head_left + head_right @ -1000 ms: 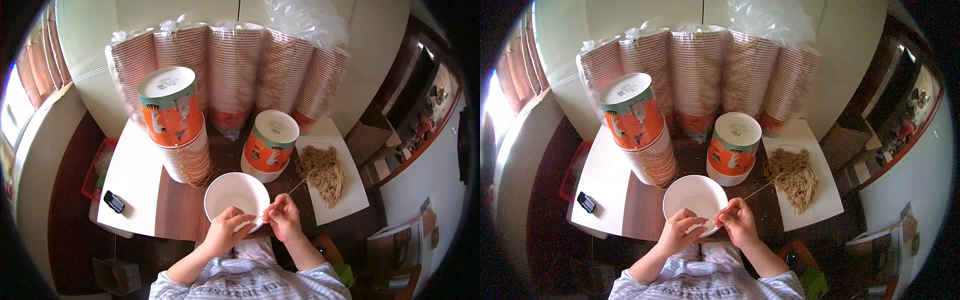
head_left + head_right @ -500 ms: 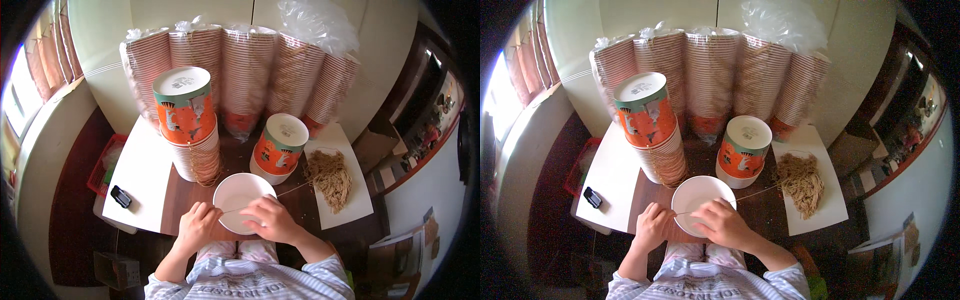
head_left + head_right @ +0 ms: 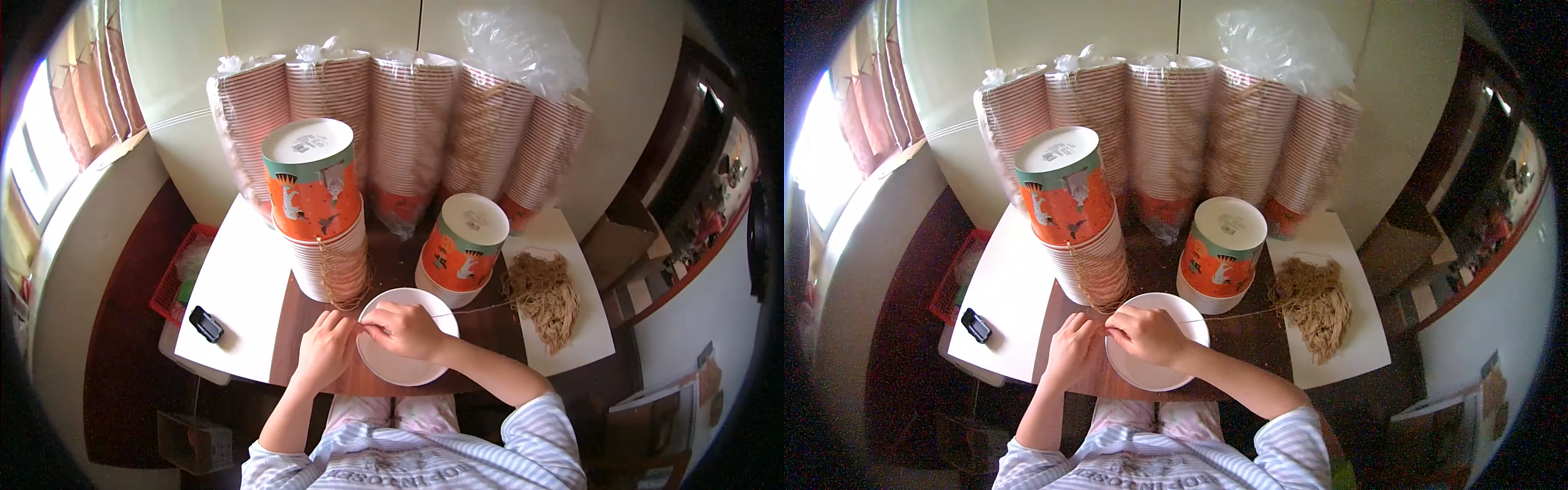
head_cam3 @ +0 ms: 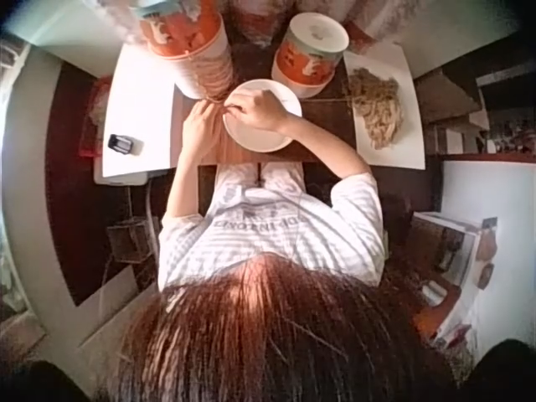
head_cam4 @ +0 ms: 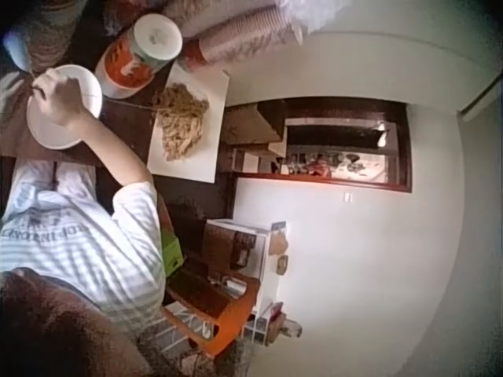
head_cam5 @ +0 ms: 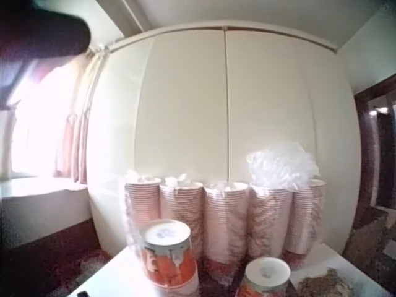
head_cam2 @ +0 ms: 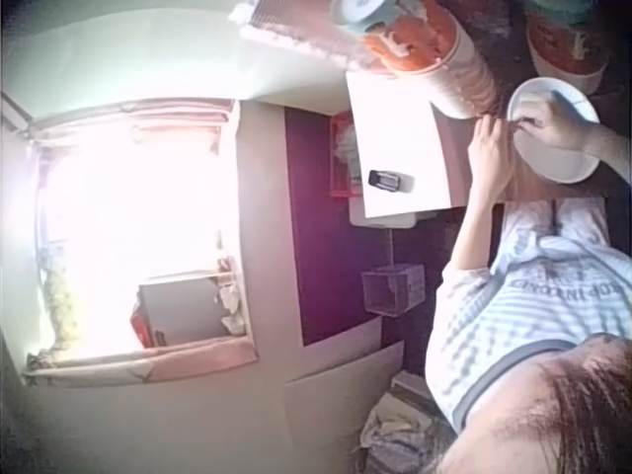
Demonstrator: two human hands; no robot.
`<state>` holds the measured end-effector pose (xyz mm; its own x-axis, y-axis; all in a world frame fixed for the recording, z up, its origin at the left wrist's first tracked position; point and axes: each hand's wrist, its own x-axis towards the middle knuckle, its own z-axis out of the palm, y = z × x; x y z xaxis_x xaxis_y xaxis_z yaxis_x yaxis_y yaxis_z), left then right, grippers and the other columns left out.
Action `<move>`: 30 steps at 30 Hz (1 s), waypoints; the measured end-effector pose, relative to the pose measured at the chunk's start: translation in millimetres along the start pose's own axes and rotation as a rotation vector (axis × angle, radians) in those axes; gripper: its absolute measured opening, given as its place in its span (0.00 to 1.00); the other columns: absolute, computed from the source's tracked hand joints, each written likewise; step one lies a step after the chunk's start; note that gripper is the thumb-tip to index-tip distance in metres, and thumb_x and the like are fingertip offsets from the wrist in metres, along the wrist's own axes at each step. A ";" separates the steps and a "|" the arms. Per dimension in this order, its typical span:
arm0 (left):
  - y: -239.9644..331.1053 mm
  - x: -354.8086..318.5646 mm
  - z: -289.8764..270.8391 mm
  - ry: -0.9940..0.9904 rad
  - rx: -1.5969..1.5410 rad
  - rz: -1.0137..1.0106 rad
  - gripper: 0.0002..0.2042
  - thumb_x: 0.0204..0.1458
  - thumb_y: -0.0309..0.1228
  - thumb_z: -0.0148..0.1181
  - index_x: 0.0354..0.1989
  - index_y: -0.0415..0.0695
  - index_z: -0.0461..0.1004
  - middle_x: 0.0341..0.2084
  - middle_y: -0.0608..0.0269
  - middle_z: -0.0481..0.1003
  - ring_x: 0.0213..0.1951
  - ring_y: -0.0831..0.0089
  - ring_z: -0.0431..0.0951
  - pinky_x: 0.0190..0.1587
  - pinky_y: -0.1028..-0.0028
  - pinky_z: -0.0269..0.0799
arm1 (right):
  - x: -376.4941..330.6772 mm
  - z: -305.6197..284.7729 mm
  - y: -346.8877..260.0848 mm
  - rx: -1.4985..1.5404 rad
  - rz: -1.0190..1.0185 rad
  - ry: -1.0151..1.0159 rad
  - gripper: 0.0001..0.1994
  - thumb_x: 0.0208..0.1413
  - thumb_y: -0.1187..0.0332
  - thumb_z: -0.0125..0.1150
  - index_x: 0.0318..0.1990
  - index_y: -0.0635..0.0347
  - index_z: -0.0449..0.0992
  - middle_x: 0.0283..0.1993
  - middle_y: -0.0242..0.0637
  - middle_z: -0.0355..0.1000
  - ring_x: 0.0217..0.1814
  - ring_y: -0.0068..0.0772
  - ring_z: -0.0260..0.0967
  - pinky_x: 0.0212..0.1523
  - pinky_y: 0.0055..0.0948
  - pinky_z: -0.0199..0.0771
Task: The person is attaching string handles to printed paper buckets at a workstation.
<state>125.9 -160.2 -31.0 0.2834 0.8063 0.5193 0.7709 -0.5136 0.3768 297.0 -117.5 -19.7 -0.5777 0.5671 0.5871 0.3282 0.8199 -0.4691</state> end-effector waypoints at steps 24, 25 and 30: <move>-6.9 -32.1 49.4 0.096 -0.871 -0.533 0.12 0.51 0.17 0.43 0.42 0.33 0.69 0.34 0.59 0.73 0.39 0.77 0.71 0.43 0.80 0.66 | -13.1 26.3 26.1 -0.122 0.212 -0.142 0.04 0.43 0.67 0.57 0.26 0.55 0.74 0.24 0.35 0.70 0.26 0.39 0.70 0.26 0.36 0.71; -7.8 -32.8 50.3 0.098 -0.860 -0.527 0.11 0.51 0.17 0.43 0.42 0.33 0.69 0.34 0.59 0.74 0.39 0.77 0.71 0.43 0.80 0.66 | -12.0 25.7 24.7 -0.117 0.215 -0.155 0.05 0.44 0.67 0.55 0.26 0.56 0.74 0.25 0.36 0.70 0.26 0.40 0.70 0.27 0.36 0.71; -5.5 -30.6 47.7 0.103 -0.850 -0.503 0.11 0.50 0.17 0.44 0.42 0.33 0.69 0.34 0.58 0.74 0.39 0.76 0.72 0.43 0.79 0.66 | -12.1 26.6 24.6 -0.114 0.209 -0.159 0.05 0.44 0.67 0.54 0.26 0.56 0.74 0.25 0.38 0.71 0.27 0.41 0.70 0.28 0.37 0.71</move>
<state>140.2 -168.0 -85.5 -0.0467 0.9794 0.1965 0.1114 -0.1904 0.9754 292.2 -106.2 -55.9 -0.5960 0.7126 0.3701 0.5291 0.6952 -0.4866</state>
